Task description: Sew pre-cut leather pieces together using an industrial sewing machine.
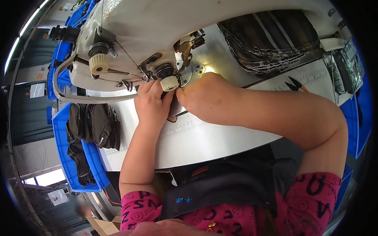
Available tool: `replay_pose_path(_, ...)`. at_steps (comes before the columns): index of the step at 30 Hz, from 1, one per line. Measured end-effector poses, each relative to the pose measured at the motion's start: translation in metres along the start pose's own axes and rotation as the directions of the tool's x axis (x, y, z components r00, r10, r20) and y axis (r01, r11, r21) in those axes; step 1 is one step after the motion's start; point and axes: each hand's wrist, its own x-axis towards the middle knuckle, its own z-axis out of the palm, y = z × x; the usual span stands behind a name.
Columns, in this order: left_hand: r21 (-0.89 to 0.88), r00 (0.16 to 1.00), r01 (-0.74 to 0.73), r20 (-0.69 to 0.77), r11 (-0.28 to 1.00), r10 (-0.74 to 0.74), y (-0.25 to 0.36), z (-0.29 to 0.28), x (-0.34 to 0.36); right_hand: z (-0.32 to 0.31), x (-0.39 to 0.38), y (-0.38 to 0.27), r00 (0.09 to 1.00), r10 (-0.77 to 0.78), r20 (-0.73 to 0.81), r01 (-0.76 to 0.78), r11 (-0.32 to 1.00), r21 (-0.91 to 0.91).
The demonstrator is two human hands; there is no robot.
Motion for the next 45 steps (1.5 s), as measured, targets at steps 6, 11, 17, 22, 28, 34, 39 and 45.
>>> replay_pose_path(6,-0.039,0.999,-0.008,0.036,0.999,0.009,-0.001,-0.001,0.000,-0.003,0.001,-0.002,1.000,0.003,0.026,-0.002,1.000,-0.016)
replay_pose_path(11,-0.043,0.999,-0.012,0.048,0.999,0.014,-0.004,-0.001,-0.002,-0.004,0.002,-0.002,0.999,0.001,0.036,-0.001,1.000,-0.017)
replay_pose_path(17,-0.072,0.993,-0.015,0.118,0.997,0.024,-0.006,-0.007,0.004,-0.001,0.001,-0.002,0.999,0.001,0.033,-0.001,1.000,0.008)
replay_pose_path(22,-0.080,0.984,-0.016,0.173,0.997,0.030,-0.008,-0.014,0.004,-0.002,0.001,-0.002,0.999,-0.019,0.028,0.019,1.000,0.001)
replay_pose_path(28,-0.065,0.976,-0.052,0.209,0.997,0.064,-0.007,-0.018,0.001,0.001,0.002,-0.002,1.000,-0.009,-0.001,0.009,1.000,-0.006)
replay_pose_path(34,-0.087,0.983,-0.063,0.169,0.994,0.077,-0.003,-0.016,0.003,-0.003,0.004,-0.002,1.000,0.014,-0.026,-0.014,1.000,0.016)
replay_pose_path(39,-0.045,0.982,-0.030,0.184,0.999,0.038,-0.001,-0.014,0.000,0.003,0.001,0.000,0.994,0.019,0.111,-0.016,0.999,-0.035)
replay_pose_path(45,0.085,0.980,0.006,0.195,0.996,-0.023,0.009,-0.007,-0.002,0.006,0.002,-0.001,0.991,0.071,0.112,-0.063,0.995,-0.075)
